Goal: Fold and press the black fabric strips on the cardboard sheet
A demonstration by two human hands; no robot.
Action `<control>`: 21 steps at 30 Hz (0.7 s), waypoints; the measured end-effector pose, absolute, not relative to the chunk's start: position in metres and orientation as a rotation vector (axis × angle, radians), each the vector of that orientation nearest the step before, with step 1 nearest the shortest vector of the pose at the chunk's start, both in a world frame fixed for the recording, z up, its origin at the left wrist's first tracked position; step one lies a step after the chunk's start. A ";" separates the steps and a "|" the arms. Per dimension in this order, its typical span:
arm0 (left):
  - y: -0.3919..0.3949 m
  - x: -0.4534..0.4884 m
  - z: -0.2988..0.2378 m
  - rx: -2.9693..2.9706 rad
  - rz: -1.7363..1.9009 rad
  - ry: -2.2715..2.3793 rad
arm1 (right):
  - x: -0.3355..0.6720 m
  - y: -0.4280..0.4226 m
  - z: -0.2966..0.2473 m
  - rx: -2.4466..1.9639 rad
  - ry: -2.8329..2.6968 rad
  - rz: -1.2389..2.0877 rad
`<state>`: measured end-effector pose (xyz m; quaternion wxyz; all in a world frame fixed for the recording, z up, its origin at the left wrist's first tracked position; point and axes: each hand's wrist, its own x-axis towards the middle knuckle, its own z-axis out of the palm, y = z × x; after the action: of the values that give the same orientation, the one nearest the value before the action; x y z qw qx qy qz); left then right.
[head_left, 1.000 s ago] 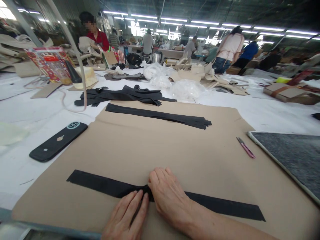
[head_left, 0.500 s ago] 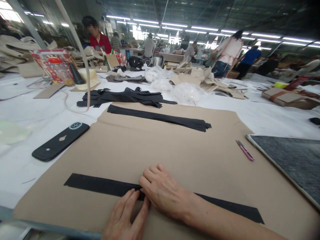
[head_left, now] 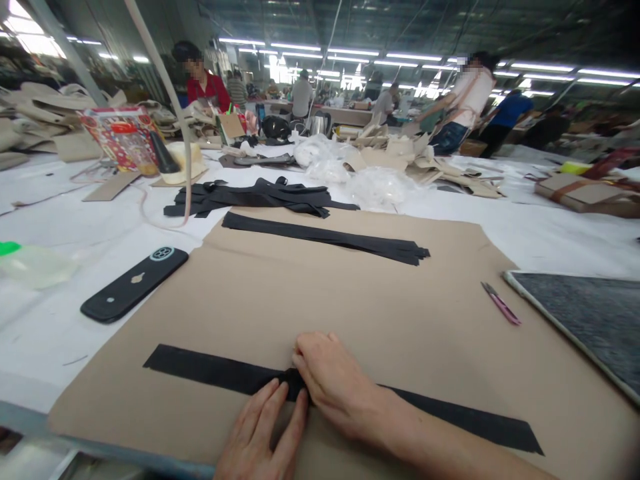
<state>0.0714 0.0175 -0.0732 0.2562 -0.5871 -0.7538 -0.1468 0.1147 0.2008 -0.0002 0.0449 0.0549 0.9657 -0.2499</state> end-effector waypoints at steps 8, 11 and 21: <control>0.017 0.073 -0.076 -1.569 -0.367 -2.047 | 0.112 0.205 0.011 -0.287 3.048 -0.446; 0.017 0.074 -0.077 -1.554 -0.413 -2.071 | 0.107 0.201 0.009 -0.423 3.076 -0.267; 0.021 0.083 -0.085 -1.493 -0.673 -2.154 | 0.104 0.180 -0.010 -0.089 3.135 -0.306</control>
<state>0.0828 0.0210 -0.0851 0.2163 -0.5386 -0.7772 -0.2428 0.1042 0.1804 -0.0102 -0.0045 -0.0282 0.9949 -0.0970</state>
